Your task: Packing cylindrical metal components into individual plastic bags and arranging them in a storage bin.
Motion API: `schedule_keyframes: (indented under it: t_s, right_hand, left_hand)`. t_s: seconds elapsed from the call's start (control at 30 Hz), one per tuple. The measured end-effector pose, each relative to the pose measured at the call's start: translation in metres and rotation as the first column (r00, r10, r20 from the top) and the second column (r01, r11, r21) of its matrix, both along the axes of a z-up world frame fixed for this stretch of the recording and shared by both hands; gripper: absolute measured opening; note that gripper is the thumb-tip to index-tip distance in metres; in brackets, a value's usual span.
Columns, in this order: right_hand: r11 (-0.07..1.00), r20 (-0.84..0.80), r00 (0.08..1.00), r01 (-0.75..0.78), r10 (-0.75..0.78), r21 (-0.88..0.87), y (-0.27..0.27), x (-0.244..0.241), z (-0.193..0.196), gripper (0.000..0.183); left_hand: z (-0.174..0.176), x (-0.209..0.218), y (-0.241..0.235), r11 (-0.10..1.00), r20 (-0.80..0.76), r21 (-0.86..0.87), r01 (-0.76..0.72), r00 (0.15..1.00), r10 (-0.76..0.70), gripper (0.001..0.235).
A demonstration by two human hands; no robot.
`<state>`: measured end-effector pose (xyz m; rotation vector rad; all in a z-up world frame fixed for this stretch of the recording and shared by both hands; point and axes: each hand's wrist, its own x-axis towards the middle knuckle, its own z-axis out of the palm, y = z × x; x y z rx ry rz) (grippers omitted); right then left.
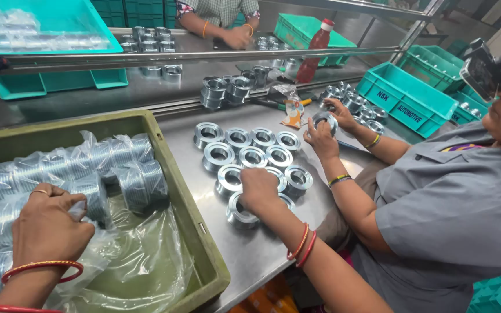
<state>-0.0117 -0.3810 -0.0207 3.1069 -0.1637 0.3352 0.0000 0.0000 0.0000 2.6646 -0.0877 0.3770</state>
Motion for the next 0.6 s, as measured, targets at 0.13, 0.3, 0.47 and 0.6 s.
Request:
schedule_keyframes:
  t_s: [0.13,0.3,0.47,0.6]
  right_hand:
    - [0.859,0.371,0.898,-0.373,0.238,0.350,0.081,-0.016,0.071,0.017]
    - [0.628,0.318,0.744,-0.667,0.587,0.401,0.162,0.023,0.028,0.031]
    - [0.817,0.069,0.835,-0.549,0.546,0.178,0.192,0.045,0.021,0.059]
    - [0.884,-0.007,0.885,-0.464,0.465,0.066,0.197,0.058,0.037,0.063]
  left_hand:
    - [-0.012,0.008,-0.002,1.000,0.019,-0.009,0.028,0.999,-0.028,0.038]
    - [-0.018,0.013,0.001,0.970,0.001,-0.075,0.230,0.973,-0.231,0.038]
    - [-0.006,0.006,-0.005,0.973,-0.199,-0.187,0.137,0.964,-0.174,0.030]
    - [-0.013,0.011,-0.008,0.992,-0.151,-0.066,0.107,0.982,-0.116,0.034]
